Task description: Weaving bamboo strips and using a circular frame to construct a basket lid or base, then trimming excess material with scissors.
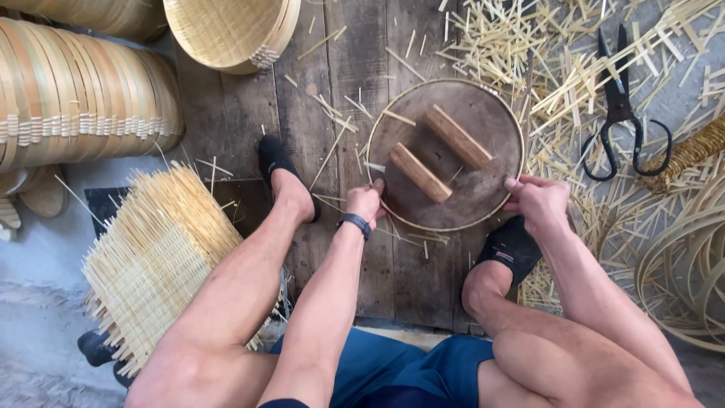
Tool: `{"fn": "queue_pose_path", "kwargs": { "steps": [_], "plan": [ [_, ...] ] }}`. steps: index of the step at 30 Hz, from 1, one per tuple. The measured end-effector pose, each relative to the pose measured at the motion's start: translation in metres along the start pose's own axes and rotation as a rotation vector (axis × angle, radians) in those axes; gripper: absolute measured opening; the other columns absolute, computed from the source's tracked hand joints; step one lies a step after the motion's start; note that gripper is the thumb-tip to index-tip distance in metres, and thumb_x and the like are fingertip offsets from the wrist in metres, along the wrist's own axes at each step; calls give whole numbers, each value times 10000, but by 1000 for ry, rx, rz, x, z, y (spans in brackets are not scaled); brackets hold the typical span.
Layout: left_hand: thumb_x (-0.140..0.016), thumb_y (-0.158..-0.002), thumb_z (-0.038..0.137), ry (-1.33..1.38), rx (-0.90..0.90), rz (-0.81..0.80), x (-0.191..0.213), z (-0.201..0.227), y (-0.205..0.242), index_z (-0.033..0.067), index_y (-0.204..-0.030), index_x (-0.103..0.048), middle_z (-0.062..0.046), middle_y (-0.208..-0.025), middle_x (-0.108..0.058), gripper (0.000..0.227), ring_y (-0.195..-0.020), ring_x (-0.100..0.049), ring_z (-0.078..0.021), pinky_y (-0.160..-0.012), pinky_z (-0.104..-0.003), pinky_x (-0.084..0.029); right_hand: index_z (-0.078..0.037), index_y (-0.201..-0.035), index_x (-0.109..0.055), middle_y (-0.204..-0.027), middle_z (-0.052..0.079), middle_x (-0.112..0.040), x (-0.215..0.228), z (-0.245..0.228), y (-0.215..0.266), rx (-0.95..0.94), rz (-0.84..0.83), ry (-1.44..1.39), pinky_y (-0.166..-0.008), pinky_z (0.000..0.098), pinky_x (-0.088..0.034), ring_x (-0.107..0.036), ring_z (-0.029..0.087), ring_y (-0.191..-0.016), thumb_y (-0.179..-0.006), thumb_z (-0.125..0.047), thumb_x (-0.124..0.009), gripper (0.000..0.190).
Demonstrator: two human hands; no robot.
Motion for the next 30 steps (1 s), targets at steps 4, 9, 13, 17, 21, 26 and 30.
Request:
{"fn": "queue_pose_path", "kwargs": {
  "steps": [4,9,13,17,21,26,30],
  "plan": [
    [-670,-982,332,184,-117,-65,-5,3,14,-15,-1142,-707,-165,-1101,-746,384,-960,-694,-282,-802,-431,-568,141,-1197,-672,-977,171,-728,1,-15,10,60,-121,-160,-655,335,-606,-721,234,-773,-936,-78,-739,348],
    [-596,-1025,123,721,103,-602,-47,-70,36,-68,-1258,-519,-192,-1205,-690,312,-1118,-697,-336,-952,-487,-618,141,-1141,-660,-1050,187,-728,-18,11,29,21,-302,-71,-694,356,-657,-735,234,-819,-949,-23,-678,254],
    [-630,-972,66,644,62,-319,-61,-97,18,-14,-1182,-522,-182,-1149,-679,249,-1052,-711,-344,-872,-507,-627,150,-1126,-658,-990,199,-727,-23,33,17,-12,-255,-116,-670,366,-645,-743,262,-783,-945,-5,-658,239],
    [-654,-987,28,534,30,-161,-60,-86,21,-87,-1156,-489,-222,-1108,-672,262,-957,-733,-354,-825,-494,-670,153,-1121,-680,-930,188,-736,-26,29,15,-1,-177,-83,-641,365,-642,-733,266,-752,-938,-29,-670,258],
    [-654,-937,76,489,-80,-259,-35,-62,29,-34,-1069,-649,-116,-1009,-719,172,-854,-743,-227,-750,-385,-657,133,-1179,-663,-965,196,-742,-23,22,22,-20,-258,104,-683,384,-618,-752,260,-833,-915,-163,-730,402],
    [-764,-970,129,-198,-757,-46,24,51,86,-33,-961,-714,-128,-846,-704,170,-742,-580,-145,-661,-313,-501,101,-1346,-505,-1118,199,-689,-35,-85,73,540,-165,400,-897,381,-587,-704,276,-1036,-881,-339,-798,704],
    [-680,-966,141,-346,-1260,-139,16,149,181,2,-1256,-674,-144,-1080,-763,322,-992,-768,-196,-907,-311,-605,61,-1341,-507,-1175,179,-703,-63,-145,103,517,-524,82,-922,345,-608,-712,246,-1073,-889,-353,-798,679]
  ]
}}
Point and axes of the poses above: each hand's wrist, its own y-axis away from the middle knuckle, its own x-axis out of the back of the hand, z = x × y, the point moved 2 cm from there along -y, towards the middle knuckle
